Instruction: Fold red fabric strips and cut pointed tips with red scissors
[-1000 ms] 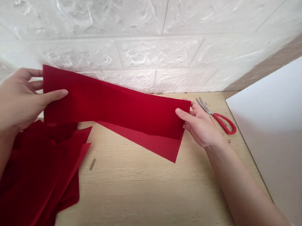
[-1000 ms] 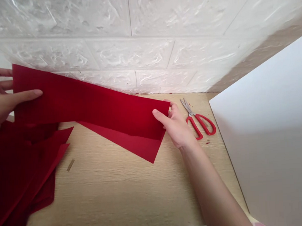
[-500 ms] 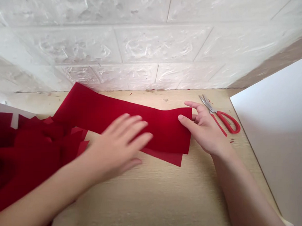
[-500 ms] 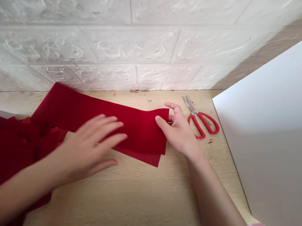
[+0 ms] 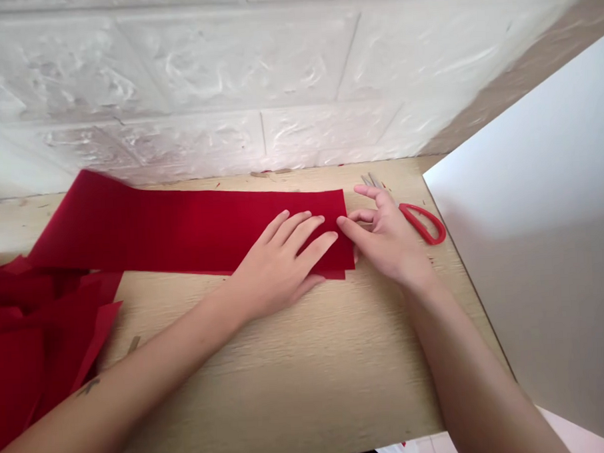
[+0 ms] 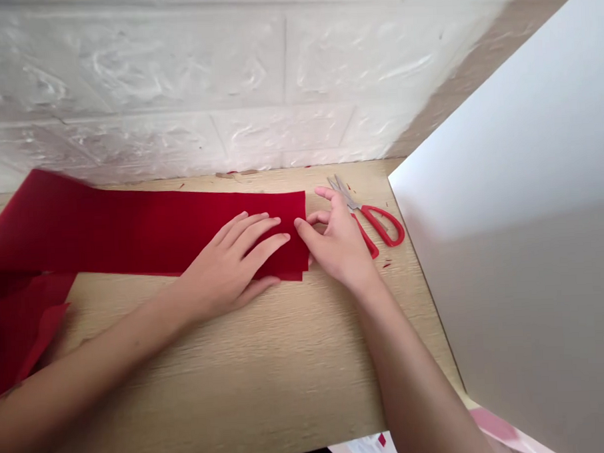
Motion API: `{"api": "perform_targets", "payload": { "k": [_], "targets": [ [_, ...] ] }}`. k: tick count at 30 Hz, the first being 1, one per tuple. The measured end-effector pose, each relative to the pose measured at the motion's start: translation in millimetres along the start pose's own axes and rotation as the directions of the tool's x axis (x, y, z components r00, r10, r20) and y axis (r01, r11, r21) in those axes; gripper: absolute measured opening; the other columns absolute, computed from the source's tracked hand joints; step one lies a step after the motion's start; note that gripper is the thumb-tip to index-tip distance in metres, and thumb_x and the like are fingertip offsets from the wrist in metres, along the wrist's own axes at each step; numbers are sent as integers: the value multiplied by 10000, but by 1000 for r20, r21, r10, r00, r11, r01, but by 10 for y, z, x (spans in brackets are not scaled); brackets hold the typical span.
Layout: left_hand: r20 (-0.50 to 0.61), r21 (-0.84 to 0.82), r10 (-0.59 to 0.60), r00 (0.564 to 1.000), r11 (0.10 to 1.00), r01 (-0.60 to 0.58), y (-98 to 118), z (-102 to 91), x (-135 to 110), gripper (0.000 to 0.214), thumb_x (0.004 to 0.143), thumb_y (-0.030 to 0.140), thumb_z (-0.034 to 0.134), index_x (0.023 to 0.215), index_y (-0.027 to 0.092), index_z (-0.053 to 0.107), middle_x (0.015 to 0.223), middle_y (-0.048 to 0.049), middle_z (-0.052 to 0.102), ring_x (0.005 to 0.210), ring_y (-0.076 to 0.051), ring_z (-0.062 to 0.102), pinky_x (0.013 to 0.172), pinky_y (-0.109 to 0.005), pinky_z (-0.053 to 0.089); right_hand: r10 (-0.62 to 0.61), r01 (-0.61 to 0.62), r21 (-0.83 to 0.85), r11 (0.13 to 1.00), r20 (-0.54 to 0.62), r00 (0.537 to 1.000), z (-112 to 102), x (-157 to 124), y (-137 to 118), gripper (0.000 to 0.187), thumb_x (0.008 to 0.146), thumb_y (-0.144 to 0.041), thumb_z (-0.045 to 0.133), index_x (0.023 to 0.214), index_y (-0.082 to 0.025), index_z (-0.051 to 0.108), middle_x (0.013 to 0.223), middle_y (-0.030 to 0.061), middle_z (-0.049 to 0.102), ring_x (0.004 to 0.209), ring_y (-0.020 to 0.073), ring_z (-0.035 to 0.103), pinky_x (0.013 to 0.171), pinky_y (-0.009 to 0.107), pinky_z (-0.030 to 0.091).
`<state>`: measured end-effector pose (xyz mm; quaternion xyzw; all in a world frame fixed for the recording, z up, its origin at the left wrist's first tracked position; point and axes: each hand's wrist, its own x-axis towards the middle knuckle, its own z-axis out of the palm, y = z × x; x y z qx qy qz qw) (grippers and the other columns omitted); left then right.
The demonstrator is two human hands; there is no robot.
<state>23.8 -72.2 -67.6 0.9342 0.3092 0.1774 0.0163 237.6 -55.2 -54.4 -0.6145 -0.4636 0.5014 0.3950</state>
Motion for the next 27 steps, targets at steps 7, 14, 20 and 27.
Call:
{"api": "perform_targets", "payload": {
  "k": [7,14,20,27],
  "targets": [
    [-129,-107,60,990,992,-74,-61,94,84,242,975,248,653,1202,177,699,1355,-145,659,1313,-343,596,1103,-538,527,-120,126,-151,980,50,992,-33,-8,63,605,831,-382,746,1363,-289,474,760,-41,693,601,194,670,533,341,542],
    [-123,-101,123,985,986,-136,-67,98,86,109,951,169,668,1047,159,719,1195,-99,731,1154,-298,674,914,-434,594,-135,142,-86,986,75,988,-43,4,104,615,799,-289,784,1367,-327,552,628,-94,565,572,162,620,609,339,556],
    [-140,-49,158,977,985,-167,-71,93,83,121,957,177,671,1077,160,674,1126,-70,759,1102,-269,696,901,-411,589,-102,110,-82,991,99,990,-52,8,101,599,824,-295,767,1373,-346,532,581,-120,571,511,141,566,578,321,551],
    [-106,-51,224,969,972,-230,-86,39,77,148,985,160,628,1128,161,668,1130,-49,780,1092,-262,703,902,-419,592,-79,90,-86,992,126,989,-82,5,126,906,821,-271,746,1597,-365,287,643,-107,639,523,150,597,571,317,541]
  ]
}}
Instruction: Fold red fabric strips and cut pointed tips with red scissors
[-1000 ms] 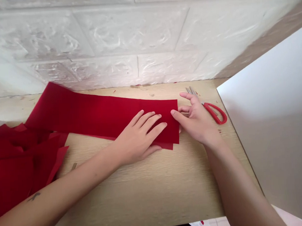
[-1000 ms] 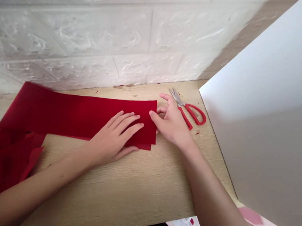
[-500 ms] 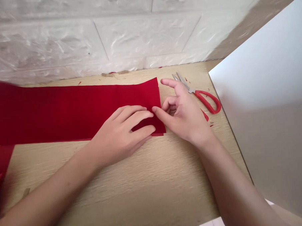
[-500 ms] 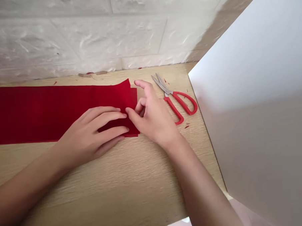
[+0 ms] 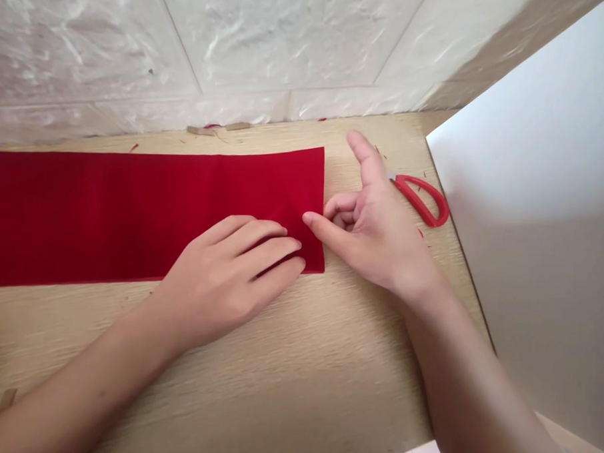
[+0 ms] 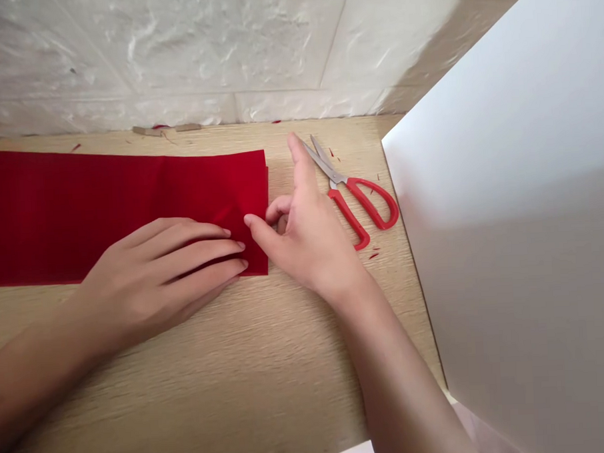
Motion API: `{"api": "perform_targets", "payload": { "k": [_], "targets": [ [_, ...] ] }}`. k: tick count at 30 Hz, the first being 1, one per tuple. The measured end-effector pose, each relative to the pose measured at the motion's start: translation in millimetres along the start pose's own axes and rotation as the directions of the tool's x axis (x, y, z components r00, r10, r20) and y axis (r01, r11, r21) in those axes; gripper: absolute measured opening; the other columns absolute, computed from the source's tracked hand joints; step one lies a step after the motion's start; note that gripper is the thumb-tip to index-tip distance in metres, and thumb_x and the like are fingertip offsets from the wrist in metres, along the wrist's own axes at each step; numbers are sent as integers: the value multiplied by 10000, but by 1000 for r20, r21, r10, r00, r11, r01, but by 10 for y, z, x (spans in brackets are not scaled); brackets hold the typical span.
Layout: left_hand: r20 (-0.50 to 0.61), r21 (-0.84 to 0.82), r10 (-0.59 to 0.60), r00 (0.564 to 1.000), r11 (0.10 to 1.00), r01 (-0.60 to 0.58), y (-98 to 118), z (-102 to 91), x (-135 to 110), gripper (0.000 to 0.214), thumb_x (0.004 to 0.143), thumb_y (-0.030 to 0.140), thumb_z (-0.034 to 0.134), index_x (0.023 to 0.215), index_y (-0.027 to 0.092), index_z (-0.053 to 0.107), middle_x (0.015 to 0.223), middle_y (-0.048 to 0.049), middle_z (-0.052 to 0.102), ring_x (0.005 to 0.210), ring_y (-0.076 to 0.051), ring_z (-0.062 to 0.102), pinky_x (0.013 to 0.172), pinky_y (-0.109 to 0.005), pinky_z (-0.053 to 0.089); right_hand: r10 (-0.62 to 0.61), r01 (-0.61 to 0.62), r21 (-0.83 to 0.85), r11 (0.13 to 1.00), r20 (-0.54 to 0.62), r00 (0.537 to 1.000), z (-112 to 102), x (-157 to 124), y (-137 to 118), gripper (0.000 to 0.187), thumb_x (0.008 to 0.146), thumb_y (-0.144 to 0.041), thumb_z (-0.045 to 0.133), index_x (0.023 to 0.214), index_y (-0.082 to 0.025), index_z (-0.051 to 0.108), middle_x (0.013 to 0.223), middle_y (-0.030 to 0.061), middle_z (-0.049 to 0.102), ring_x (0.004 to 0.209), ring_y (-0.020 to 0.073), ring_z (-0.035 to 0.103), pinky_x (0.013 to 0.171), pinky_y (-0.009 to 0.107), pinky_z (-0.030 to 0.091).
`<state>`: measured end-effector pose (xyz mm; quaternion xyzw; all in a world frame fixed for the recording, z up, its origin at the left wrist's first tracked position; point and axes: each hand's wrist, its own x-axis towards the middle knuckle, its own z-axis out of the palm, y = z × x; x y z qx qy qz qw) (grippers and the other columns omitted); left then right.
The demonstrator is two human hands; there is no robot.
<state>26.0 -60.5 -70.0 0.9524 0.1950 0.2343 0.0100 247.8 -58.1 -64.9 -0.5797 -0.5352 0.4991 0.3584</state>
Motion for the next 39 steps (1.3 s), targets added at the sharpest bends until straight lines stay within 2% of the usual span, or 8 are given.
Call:
{"api": "perform_targets", "payload": {
  "k": [5,10,13,22,27,31,35,39],
  "targets": [
    [-14,-20,-1,1000,1000,1,17,-2,3,155,939,114,676,1092,117,690,1109,-79,781,1038,-279,711,868,-433,604,18,-18,-28,999,6,1000,-35,-25,-2,1043,808,-288,761,1652,-381,154,693,-91,649,519,153,590,540,323,537],
    [-33,19,-16,999,1000,16,26,14,-1,132,915,123,704,1047,129,701,1035,-59,781,981,-262,712,819,-413,608,-23,23,-54,998,-6,1000,-27,-22,-39,984,779,-269,787,1613,-380,278,750,-81,637,517,129,570,623,359,583],
    [-21,22,-15,1000,1000,15,19,10,-7,102,948,136,664,1042,150,701,1048,-49,783,999,-243,707,826,-394,602,-42,42,-33,999,5,999,-30,-10,-42,941,756,-233,786,1579,-357,347,720,-73,629,558,154,617,647,362,601],
    [-9,17,-3,1000,1000,3,17,9,-12,84,954,139,658,1027,155,696,1054,-45,783,994,-244,702,815,-389,590,-105,118,-172,978,81,991,-59,-28,32,941,832,-289,732,1628,-343,234,763,-46,649,613,181,654,650,381,631],
    [-17,13,4,1000,1000,-3,19,7,-7,80,933,134,686,1011,143,699,1033,-55,779,985,-253,699,807,-392,586,-74,91,-207,974,89,993,-50,-30,19,1003,855,-298,716,1670,-324,131,764,-49,657,589,181,636,633,384,612],
    [-14,21,4,1000,1000,-3,23,24,-12,67,954,147,658,1009,161,694,1035,-40,772,993,-242,682,825,-383,569,-53,66,-161,985,82,995,-52,-23,-1,1069,815,-250,745,1682,-317,124,722,-67,647,561,179,624,612,369,586],
    [-17,-2,-22,1000,1000,22,24,69,-39,126,984,122,591,1042,173,690,1063,-40,756,1014,-230,660,840,-380,536,-32,38,-75,996,73,997,-52,-24,-38,1073,774,-207,785,1663,-342,199,715,-76,653,560,156,615,576,308,539],
    [-32,-31,-36,999,999,35,28,110,-66,202,1004,102,538,1094,190,695,1074,-45,739,1033,-229,635,855,-382,507,-21,33,-129,991,90,996,-50,-10,-34,1074,788,-202,760,1662,-332,149,727,-78,632,528,135,585,490,264,486]
  ]
}}
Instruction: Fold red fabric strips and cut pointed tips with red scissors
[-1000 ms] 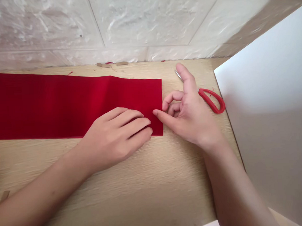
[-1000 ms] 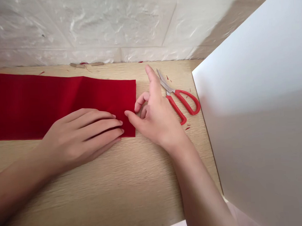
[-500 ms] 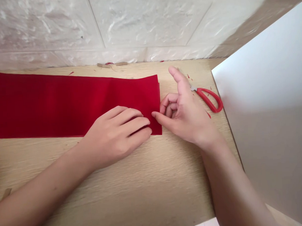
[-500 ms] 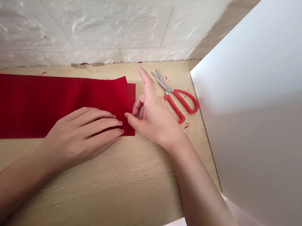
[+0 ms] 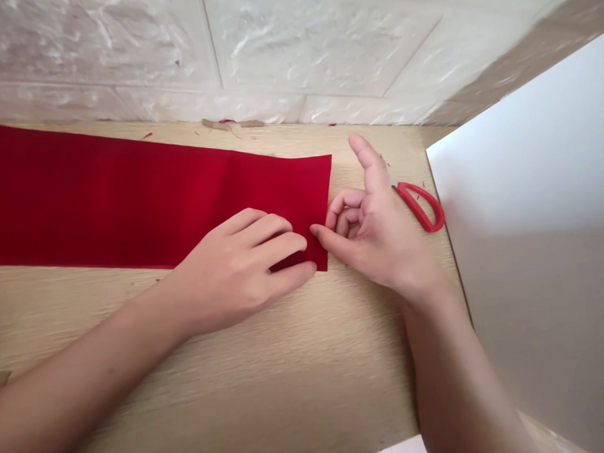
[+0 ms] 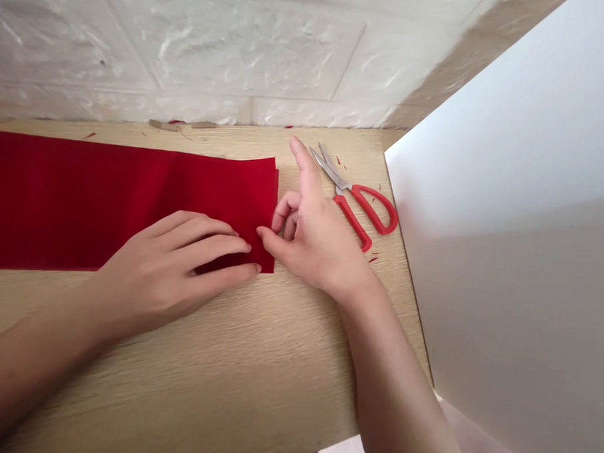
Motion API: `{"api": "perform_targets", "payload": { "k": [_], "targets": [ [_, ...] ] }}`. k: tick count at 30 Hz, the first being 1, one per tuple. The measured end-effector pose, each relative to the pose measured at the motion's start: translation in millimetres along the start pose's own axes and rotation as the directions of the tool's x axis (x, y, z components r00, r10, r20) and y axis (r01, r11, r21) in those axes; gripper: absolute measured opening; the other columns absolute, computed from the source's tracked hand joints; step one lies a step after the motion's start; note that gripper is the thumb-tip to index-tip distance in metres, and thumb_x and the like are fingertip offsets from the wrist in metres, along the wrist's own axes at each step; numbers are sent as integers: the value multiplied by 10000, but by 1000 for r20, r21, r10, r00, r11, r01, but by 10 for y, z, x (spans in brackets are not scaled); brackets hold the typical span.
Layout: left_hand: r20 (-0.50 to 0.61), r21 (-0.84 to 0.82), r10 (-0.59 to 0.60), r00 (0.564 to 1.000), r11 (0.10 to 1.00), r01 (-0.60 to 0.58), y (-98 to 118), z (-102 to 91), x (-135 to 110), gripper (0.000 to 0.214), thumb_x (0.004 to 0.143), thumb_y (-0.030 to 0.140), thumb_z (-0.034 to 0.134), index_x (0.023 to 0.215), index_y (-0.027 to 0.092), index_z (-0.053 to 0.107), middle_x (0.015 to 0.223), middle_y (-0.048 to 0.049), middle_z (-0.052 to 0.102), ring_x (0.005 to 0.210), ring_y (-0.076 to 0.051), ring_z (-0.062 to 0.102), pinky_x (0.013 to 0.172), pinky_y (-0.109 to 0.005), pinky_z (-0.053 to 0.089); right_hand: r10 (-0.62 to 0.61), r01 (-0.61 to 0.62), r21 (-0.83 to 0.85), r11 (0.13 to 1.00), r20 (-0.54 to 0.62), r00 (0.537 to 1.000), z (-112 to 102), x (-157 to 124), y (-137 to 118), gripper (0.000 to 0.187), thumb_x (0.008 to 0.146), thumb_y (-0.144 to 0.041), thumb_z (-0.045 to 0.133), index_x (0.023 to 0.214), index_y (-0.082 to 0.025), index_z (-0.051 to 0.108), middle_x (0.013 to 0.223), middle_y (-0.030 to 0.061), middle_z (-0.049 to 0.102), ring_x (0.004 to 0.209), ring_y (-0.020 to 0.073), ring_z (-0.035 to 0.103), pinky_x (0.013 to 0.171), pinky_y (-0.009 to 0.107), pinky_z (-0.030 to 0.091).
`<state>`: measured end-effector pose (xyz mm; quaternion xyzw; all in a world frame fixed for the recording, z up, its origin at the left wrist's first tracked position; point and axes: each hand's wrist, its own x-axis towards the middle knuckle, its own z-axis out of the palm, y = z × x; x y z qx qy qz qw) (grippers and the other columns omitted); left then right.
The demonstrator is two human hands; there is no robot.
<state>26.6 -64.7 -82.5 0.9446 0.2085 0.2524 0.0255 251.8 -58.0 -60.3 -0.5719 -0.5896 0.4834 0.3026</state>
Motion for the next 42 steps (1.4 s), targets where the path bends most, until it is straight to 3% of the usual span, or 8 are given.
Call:
{"api": "perform_targets", "payload": {
  "k": [4,12,18,28,31,34,36,42],
  "targets": [
    [4,-27,-1,1000,1000,2,6,6,-8,204,999,93,543,1100,169,703,1071,-65,730,1030,-247,622,851,-390,498,-53,55,-36,998,35,998,-5,22,72,1128,768,-190,759,1656,-362,86,801,-77,620,489,116,581,402,239,462],
    [14,-37,10,1000,999,-10,11,6,-6,229,1008,86,528,1130,168,703,1093,-59,731,1041,-247,617,874,-394,489,-108,109,-79,991,26,994,-32,19,92,1037,816,-250,778,1636,-399,161,924,-45,614,493,94,580,399,254,525],
    [20,-23,4,1000,1000,-3,-1,18,-12,233,1018,98,516,1135,180,699,1086,-48,731,1026,-243,613,858,-388,479,-77,80,-61,995,51,996,-40,26,110,1055,804,-191,763,1634,-355,133,863,-63,526,569,97,557,495,257,547],
    [67,-31,13,998,999,-11,-14,-65,30,207,1005,99,546,1101,172,714,1080,-46,740,1014,-243,626,836,-375,484,-186,192,-179,965,51,981,-39,18,144,966,825,-176,739,1631,-298,220,775,-81,496,567,103,557,519,261,548],
    [43,-43,-2,999,999,4,-11,-25,16,210,1010,109,545,1104,180,719,1084,-46,736,1021,-242,618,841,-382,474,-347,325,-323,889,-13,938,-1,-6,86,737,876,-148,688,1552,-239,409,833,-37,588,582,109,573,516,266,539],
    [17,-62,-26,1000,998,27,-6,1,5,219,1024,126,532,1098,193,727,1084,-39,735,1024,-238,605,849,-385,463,-596,470,-566,678,-49,801,17,-49,-7,312,942,-115,619,1225,-220,699,975,40,730,772,165,686,709,336,598],
    [25,-72,-35,999,997,37,-5,-6,10,209,1024,135,545,1086,192,736,1082,-36,739,1015,-235,600,845,-380,460,-663,487,-673,557,-8,748,13,-72,-45,190,953,-119,629,1050,-217,760,1034,58,788,918,215,724,845,388,592],
    [29,-75,-54,998,996,56,-13,-36,40,246,1032,132,524,1074,196,758,1047,-27,744,972,-235,591,832,-384,453,-595,419,-779,467,75,801,6,-37,2,210,980,-189,648,1144,-174,777,1160,68,805,1029,241,723,892,383,592]
  ]
}}
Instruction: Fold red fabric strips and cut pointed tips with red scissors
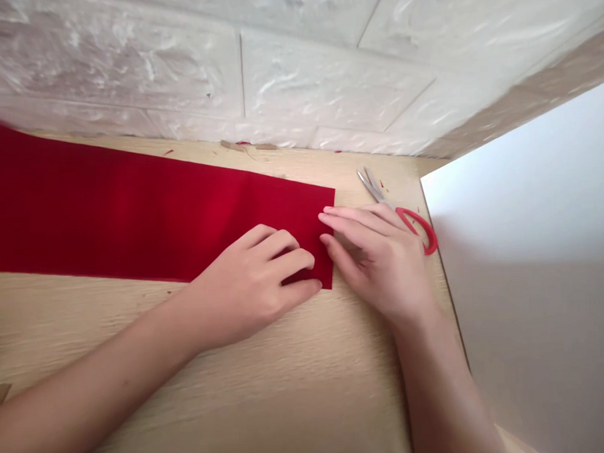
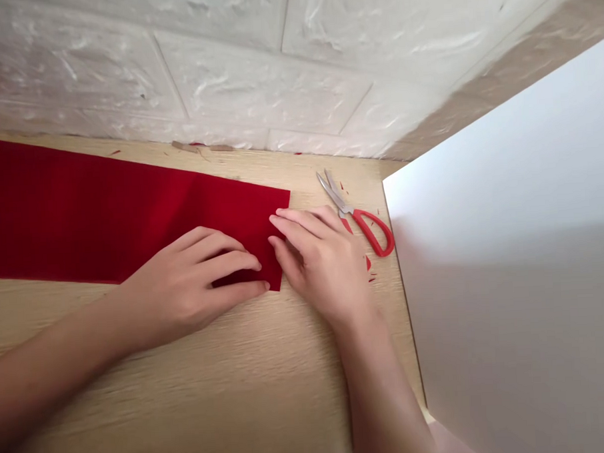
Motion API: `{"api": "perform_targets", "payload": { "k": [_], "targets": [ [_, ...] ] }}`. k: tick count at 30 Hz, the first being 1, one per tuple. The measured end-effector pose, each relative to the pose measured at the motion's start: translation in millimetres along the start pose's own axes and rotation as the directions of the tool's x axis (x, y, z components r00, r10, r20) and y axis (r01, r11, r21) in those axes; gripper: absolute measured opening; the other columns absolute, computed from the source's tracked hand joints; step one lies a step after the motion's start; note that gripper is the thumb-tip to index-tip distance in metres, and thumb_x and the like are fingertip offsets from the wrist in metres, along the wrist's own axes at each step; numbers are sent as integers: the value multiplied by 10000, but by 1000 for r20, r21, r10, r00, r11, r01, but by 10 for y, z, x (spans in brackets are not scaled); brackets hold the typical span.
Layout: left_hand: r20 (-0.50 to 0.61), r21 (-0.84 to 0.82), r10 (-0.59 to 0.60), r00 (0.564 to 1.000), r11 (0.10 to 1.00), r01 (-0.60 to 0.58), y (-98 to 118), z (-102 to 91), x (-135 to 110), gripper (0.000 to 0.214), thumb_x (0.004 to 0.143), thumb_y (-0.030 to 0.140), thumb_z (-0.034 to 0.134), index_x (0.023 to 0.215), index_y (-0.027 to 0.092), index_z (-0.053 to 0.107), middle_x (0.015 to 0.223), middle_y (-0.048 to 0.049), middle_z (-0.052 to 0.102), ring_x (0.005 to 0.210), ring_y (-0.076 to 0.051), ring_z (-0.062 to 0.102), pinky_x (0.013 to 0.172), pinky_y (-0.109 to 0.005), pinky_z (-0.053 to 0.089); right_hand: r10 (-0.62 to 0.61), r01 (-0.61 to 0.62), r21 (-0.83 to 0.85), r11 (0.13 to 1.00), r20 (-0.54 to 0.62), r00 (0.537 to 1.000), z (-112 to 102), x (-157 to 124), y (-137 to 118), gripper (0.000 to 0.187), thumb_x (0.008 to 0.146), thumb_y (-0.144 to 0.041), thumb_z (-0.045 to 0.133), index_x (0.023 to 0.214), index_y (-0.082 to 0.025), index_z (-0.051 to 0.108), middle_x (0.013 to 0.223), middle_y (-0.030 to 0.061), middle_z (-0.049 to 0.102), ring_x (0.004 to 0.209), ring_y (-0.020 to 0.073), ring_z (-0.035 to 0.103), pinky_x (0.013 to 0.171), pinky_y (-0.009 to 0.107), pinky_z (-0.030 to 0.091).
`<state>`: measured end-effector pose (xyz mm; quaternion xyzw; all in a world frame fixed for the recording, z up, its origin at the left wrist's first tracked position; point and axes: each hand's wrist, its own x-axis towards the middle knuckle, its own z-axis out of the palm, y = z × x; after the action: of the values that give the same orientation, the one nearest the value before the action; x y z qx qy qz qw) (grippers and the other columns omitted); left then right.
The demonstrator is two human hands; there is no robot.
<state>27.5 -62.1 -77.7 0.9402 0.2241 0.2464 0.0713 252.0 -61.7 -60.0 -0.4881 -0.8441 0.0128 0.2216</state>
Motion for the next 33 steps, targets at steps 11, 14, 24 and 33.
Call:
{"api": "perform_targets", "payload": {
  "k": [11,14,24,33],
  "targets": [
    [-1,-1,16,1000,1000,-16,13,-7,9,262,1028,114,510,1075,185,757,1033,-38,748,964,-237,593,832,-389,465,74,-77,21,997,114,991,8,20,19,307,1025,-224,562,1271,-246,745,1289,40,762,1131,262,685,968,451,585],
    [3,7,27,1000,1000,-27,16,-17,14,265,1024,99,504,1087,178,749,1038,-45,747,982,-239,601,840,-391,475,66,-67,6,998,128,990,15,16,18,337,1031,-225,543,1311,-249,727,1328,33,744,1136,270,675,980,469,582],
    [-13,26,56,998,998,-56,30,-34,40,232,984,72,558,1138,165,704,1057,-63,744,1020,-235,617,853,-389,506,27,-26,-8,1000,100,995,23,-12,28,346,1045,-232,526,1329,-190,720,1356,20,731,1110,254,666,923,421,599],
    [13,48,86,996,995,-87,40,-61,56,249,983,64,542,1154,152,700,1051,-69,745,1004,-238,629,840,-399,521,33,-34,6,999,91,995,11,-14,29,340,1044,-232,531,1314,-175,729,1351,27,733,1126,253,664,934,424,612]
  ]
}}
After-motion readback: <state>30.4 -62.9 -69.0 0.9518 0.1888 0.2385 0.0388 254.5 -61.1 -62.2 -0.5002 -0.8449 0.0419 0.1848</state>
